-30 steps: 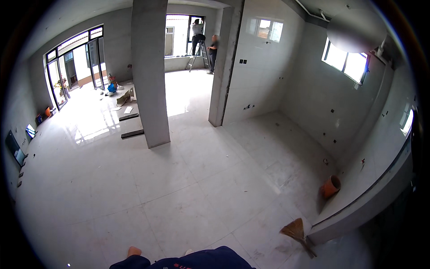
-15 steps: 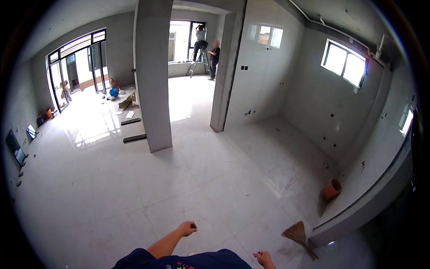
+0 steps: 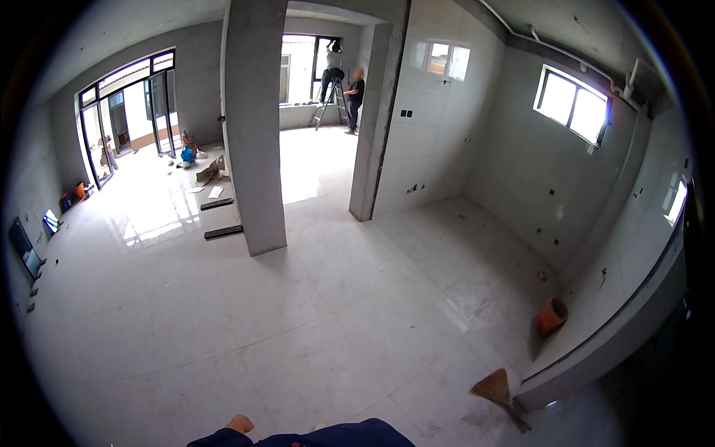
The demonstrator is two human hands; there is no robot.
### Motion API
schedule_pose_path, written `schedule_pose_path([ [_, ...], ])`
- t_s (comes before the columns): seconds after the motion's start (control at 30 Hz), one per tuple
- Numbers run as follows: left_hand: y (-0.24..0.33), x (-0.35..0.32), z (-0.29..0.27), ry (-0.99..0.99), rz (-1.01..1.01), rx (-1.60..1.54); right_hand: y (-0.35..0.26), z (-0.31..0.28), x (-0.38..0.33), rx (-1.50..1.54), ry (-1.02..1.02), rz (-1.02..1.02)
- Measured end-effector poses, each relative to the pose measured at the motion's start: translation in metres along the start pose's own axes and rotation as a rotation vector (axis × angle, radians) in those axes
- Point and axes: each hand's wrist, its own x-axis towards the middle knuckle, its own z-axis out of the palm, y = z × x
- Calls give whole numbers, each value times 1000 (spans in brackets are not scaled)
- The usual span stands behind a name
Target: The person walks through an unfinished room carrying a plastic bag of small parts, then installs window hardware by hand on a bay window. The person also briefly checks a sliding door frame while another worker is visible on a ladder nearby.
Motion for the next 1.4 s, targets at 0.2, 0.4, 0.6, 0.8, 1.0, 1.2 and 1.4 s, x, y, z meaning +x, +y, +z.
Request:
schedule_pose_path([
  [0.2, 80, 28, -29, 240, 138, -180, -33, 1, 29, -15, 50, -162],
  [0.4, 187, 20, -95, 383, 431, -437, -69, -3, 56, -81, 129, -369],
  [0.6, 145, 39, -80, 429, 341, -418, -102, -13, 34, -103, 143, -396],
  [0.8, 39, 32, -27, 285, 69, -263, -54, -13, 30, -82, 21, -176],
  [1.0, -15, 17, 1, 10, -42, -171, -98, -6, 37, -108, 26, -136],
  [1.2, 4, 39, -48, 94, -52, -184, -156, -10, 63, -128, 56, -203],
  [1.4, 95, 76, -130, 314, 93, -384, -189, -29, 115, -144, 30, -183],
])
